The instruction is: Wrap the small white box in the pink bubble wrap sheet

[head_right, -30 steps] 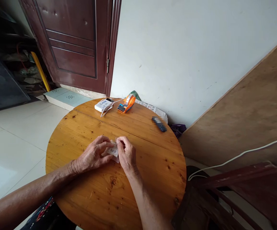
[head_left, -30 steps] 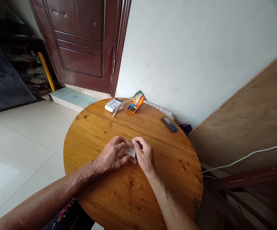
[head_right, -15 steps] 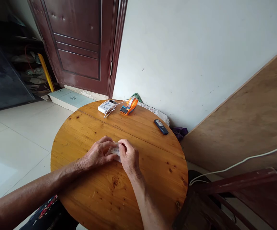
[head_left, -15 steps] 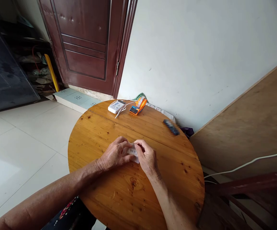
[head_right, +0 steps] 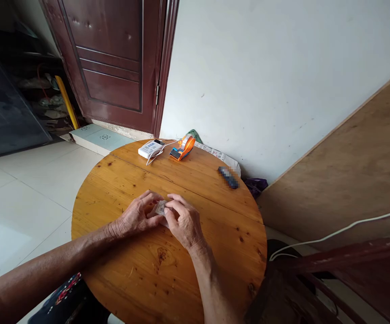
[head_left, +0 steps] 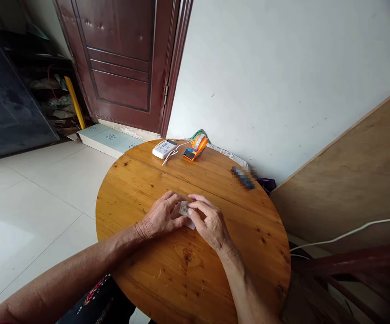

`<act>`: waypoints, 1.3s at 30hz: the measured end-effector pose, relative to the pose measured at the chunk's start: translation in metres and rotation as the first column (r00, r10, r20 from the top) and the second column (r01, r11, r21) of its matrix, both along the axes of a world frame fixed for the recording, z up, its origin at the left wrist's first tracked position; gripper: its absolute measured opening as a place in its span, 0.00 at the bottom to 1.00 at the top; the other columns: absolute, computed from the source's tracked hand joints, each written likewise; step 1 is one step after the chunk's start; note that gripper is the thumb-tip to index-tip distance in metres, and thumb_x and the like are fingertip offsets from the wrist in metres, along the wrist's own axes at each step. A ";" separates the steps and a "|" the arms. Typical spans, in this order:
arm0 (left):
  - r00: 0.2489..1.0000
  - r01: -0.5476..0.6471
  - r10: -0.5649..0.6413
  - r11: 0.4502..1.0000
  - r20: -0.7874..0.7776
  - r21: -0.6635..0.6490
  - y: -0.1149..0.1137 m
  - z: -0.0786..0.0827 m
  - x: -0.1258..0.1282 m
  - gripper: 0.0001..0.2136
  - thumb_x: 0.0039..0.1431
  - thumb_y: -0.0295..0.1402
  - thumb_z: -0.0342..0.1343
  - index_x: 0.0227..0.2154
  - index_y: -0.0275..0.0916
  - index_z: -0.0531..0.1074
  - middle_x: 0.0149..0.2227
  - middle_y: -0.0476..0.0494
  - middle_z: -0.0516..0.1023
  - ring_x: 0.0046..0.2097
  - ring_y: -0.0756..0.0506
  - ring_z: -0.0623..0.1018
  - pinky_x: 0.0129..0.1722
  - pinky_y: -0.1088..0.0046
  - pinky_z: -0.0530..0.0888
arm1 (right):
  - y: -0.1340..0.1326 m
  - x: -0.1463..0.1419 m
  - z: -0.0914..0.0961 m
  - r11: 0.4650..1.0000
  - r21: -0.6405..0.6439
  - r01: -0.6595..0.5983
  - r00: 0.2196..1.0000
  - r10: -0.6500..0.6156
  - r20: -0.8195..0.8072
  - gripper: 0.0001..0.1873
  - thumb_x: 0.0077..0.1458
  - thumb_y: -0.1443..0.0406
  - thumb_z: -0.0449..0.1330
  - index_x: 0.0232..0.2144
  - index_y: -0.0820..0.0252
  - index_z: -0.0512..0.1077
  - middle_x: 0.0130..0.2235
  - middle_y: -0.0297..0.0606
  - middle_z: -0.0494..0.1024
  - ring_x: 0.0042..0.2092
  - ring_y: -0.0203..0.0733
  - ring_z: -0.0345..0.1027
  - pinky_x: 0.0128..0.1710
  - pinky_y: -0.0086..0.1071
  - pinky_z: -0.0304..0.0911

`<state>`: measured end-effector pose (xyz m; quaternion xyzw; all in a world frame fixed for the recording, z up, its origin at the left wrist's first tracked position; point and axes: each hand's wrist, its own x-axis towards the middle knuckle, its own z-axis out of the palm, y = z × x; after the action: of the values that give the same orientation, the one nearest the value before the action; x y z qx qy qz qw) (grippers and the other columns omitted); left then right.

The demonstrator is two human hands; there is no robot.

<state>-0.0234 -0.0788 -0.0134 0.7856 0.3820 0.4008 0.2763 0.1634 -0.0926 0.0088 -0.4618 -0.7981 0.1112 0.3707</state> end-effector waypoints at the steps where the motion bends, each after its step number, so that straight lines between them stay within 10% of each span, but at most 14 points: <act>1: 1.000 0.016 -0.016 1.000 -0.004 0.007 0.000 0.000 0.000 0.15 0.56 0.38 0.60 0.46 0.40 0.71 0.44 0.42 0.74 0.45 0.44 0.75 0.45 0.67 0.74 | -0.001 0.001 0.000 0.999 0.039 -0.002 0.999 0.001 0.032 0.08 0.58 0.67 0.56 0.35 0.55 0.75 0.50 0.42 0.78 0.50 0.47 0.73 0.51 0.39 0.67; 13: 0.999 0.011 -0.009 0.998 -0.042 0.063 0.001 -0.001 -0.001 0.14 0.57 0.40 0.60 0.43 0.38 0.74 0.44 0.40 0.72 0.43 0.44 0.76 0.43 0.68 0.74 | -0.017 0.003 0.013 0.967 0.252 -0.044 0.958 -0.031 0.284 0.10 0.56 0.72 0.55 0.35 0.57 0.76 0.51 0.44 0.75 0.49 0.50 0.69 0.47 0.45 0.62; 39: 0.997 -0.028 0.032 0.998 -0.076 0.058 0.003 -0.007 0.000 0.16 0.53 0.42 0.62 0.43 0.41 0.75 0.49 0.40 0.69 0.45 0.44 0.76 0.45 0.68 0.74 | -0.016 -0.008 0.009 0.957 0.283 -0.054 0.968 -0.019 0.250 0.10 0.55 0.73 0.54 0.31 0.58 0.73 0.41 0.41 0.76 0.49 0.48 0.66 0.48 0.42 0.59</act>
<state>-0.0238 -0.0755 -0.0203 0.8021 0.3925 0.3851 0.2329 0.1553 -0.1089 0.0183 -0.4060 -0.8502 -0.0619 0.3293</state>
